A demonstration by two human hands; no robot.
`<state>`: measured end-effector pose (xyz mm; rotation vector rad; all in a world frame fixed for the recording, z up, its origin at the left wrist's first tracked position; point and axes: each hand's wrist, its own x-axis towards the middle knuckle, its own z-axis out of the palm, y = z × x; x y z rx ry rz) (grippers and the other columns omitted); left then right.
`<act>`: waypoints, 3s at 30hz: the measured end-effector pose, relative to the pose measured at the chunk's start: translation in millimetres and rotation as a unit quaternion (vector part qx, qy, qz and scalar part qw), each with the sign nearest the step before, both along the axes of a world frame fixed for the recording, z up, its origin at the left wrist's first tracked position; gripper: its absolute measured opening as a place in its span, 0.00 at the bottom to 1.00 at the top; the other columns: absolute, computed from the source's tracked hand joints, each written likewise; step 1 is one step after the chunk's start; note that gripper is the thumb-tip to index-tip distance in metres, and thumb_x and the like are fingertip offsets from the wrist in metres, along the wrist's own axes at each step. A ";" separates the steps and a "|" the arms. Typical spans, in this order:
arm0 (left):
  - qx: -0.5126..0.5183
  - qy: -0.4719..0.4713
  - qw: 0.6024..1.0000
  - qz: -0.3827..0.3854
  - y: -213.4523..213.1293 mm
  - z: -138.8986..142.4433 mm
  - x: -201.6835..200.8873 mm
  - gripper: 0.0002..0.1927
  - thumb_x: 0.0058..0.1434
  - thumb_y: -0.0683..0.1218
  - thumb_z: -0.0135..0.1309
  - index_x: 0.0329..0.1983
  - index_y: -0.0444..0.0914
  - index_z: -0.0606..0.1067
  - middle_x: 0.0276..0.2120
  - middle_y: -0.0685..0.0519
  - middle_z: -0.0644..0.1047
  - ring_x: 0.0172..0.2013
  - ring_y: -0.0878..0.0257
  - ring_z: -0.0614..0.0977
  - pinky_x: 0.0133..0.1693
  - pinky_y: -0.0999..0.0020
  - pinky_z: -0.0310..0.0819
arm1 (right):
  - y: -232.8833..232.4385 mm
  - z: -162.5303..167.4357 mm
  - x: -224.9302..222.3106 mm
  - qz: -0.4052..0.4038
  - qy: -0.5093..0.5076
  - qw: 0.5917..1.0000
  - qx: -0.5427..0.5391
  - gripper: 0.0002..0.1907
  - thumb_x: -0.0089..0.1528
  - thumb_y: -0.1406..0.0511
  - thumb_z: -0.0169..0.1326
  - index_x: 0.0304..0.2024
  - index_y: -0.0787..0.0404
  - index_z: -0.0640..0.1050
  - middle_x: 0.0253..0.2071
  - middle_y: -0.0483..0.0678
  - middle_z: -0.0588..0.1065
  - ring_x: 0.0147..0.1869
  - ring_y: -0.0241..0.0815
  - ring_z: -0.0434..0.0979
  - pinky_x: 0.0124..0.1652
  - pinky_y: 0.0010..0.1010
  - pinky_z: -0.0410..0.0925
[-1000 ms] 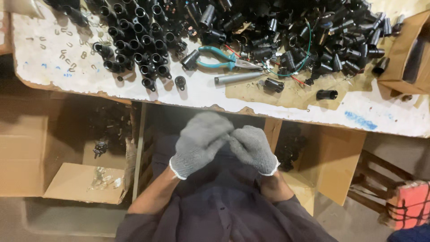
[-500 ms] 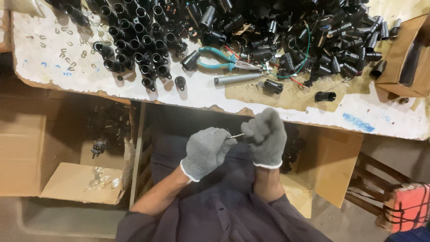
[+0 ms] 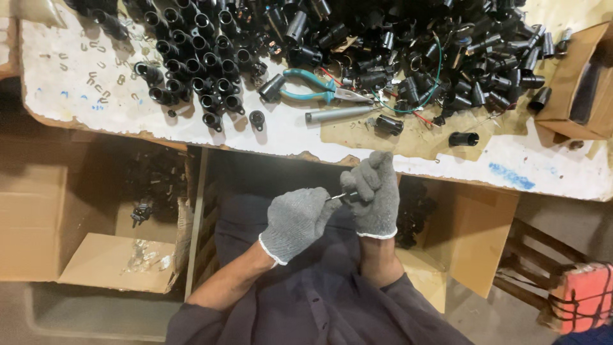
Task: The person picks small black cylindrical components from a large pile on the workbench and assembles them by fitting inner parts together by hand, occasionally using pliers to press or adjust a part. Finished assemblies are set aside as the person repeats the cycle with new components.
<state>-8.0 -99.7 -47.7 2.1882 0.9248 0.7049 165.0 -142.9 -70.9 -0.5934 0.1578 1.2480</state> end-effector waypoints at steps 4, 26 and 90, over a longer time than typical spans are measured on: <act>-0.065 -0.014 0.996 -0.067 2.0 -3.7 0.9 0.13 0.65 0.50 0.58 0.27 0.40 0.73 0.21 0.47 0.75 0.23 0.48 0.79 0.24 0.55 0.70 | -0.4 3.5 -0.6 0.028 -0.022 0.999 -0.017 0.14 0.76 0.57 0.44 0.40 0.56 0.72 0.22 0.35 0.57 0.20 0.29 0.53 0.31 0.27 0.60; -0.366 -0.132 0.889 -0.240 27.8 -26.3 -6.4 0.18 0.71 0.53 0.50 0.52 0.35 0.76 0.36 0.44 0.81 0.38 0.51 0.84 0.39 0.61 0.76 | -2.3 26.5 -9.6 0.198 -0.325 0.917 0.118 0.23 0.68 0.47 0.52 0.41 0.61 0.73 0.34 0.51 0.75 0.45 0.49 0.78 0.69 0.53 0.60; 0.150 0.177 0.962 -0.144 47.4 86.3 36.3 0.13 0.61 0.42 0.52 0.49 0.39 0.76 0.27 0.52 0.75 0.22 0.57 0.80 0.22 0.63 0.73 | 29.0 -28.6 45.2 -0.068 -0.832 0.551 0.012 0.12 0.52 0.75 0.61 0.37 0.63 0.74 0.32 0.53 0.71 0.36 0.54 0.73 0.39 0.39 0.68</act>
